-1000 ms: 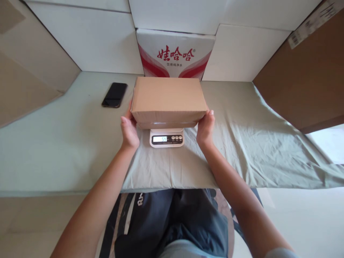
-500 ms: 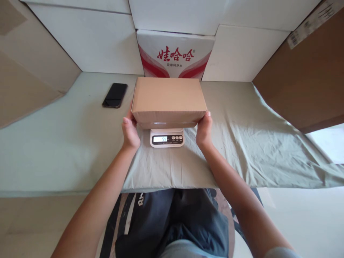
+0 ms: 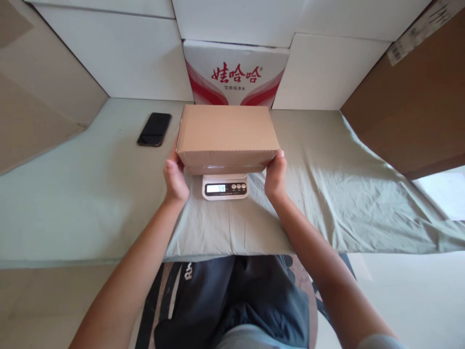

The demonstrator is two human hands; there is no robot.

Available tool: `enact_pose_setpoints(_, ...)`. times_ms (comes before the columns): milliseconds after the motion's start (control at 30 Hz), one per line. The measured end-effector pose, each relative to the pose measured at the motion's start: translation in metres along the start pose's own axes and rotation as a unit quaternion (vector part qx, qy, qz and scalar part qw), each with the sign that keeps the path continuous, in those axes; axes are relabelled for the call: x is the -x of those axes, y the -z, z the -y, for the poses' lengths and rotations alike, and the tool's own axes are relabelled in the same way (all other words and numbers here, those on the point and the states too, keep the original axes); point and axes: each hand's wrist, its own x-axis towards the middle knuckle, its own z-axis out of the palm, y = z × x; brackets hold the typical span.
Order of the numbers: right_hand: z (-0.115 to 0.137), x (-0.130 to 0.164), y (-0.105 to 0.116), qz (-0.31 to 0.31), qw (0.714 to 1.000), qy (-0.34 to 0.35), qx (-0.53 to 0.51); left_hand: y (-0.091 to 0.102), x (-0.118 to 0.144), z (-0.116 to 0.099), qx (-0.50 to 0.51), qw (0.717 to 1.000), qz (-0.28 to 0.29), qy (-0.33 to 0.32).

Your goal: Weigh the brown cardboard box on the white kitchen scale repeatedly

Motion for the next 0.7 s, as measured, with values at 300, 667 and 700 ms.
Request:
enact_pose_setpoints(300,-0.0014,-0.0002,-0.0004,-0.001,1.000,0.005,-0.015,-0.0004,0.0016,-0.0049,-0.003,1.000,-0.021,-0.022)
enact_pose_setpoints(667,0.0072,0.0041,-0.0026,0.005,1.000,0.000,-0.002,-0.0046,0.0036,-0.0060,-0.015,1.000,-0.005,-0.018)
enact_pose_setpoints(700,0.0070,0.0040,-0.0029,0.003,1.000,0.000,-0.003,-0.0051,0.0035,-0.0065,-0.010,1.000,-0.005,-0.016)
